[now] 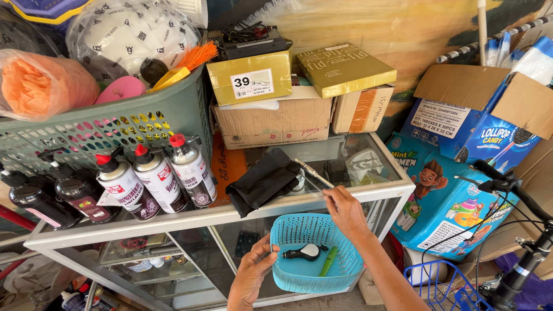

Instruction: The person sorts various small items from a blue basket into a red basket on a metal rack. They then walk to a glass cabinet, pick up a green tool and a black pouch, and place them into the blue basket. Finally, they return to the table, wipe a small black object with a cloth, and place it into the red basket.

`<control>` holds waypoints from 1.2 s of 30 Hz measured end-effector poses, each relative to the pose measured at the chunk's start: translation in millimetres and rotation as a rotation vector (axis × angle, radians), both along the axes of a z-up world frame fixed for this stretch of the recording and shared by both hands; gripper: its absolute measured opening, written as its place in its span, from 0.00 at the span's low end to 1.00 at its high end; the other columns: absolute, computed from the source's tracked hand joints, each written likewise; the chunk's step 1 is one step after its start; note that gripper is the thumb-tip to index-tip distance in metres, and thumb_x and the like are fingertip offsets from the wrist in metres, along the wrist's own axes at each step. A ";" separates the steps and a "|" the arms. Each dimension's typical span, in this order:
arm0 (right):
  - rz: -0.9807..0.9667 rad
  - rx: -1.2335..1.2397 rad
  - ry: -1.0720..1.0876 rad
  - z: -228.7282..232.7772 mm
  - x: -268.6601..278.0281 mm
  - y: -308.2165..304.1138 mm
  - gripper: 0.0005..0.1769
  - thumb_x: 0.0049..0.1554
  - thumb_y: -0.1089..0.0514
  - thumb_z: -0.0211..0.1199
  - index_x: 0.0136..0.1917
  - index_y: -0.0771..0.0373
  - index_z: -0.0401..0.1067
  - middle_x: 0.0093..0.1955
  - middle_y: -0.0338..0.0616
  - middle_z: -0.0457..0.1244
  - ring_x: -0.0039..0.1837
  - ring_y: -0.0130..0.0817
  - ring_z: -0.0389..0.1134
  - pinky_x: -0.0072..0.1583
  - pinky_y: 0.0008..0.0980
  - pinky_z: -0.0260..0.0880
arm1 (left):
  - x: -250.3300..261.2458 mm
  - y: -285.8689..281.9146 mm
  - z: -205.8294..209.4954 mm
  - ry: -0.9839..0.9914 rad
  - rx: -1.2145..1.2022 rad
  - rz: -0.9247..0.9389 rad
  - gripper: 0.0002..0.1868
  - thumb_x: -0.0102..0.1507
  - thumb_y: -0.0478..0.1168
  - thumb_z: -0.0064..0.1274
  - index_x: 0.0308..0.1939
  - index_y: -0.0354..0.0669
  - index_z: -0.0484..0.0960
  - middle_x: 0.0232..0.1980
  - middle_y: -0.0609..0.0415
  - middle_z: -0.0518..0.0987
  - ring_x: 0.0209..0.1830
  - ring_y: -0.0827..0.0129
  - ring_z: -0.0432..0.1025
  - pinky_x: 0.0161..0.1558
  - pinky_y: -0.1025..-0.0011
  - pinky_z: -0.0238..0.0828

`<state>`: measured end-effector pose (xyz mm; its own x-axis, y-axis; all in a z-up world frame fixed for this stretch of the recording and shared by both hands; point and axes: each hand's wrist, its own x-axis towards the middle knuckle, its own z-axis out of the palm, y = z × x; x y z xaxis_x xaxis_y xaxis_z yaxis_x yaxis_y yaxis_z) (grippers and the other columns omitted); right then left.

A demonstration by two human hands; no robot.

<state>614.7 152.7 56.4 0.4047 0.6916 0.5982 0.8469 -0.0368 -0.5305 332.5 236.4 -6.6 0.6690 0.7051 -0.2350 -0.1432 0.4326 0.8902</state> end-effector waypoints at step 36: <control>0.115 -0.721 0.316 11.2 -19.5 -55.3 0.06 0.55 0.60 0.66 0.46 0.56 0.82 0.45 0.40 0.75 0.46 0.28 0.76 0.53 0.34 0.74 | 8.4 -8.5 0.8 -0.055 -0.013 0.038 0.10 0.56 0.43 0.64 0.38 0.43 0.87 0.79 0.58 0.65 0.72 0.59 0.66 0.68 0.53 0.61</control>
<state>595.3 97.4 67.6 0.3828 0.9126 -0.1440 0.6796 -0.3837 -0.6252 340.9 227.9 -5.7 0.6538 0.7275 -0.2081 -0.2079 0.4371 0.8751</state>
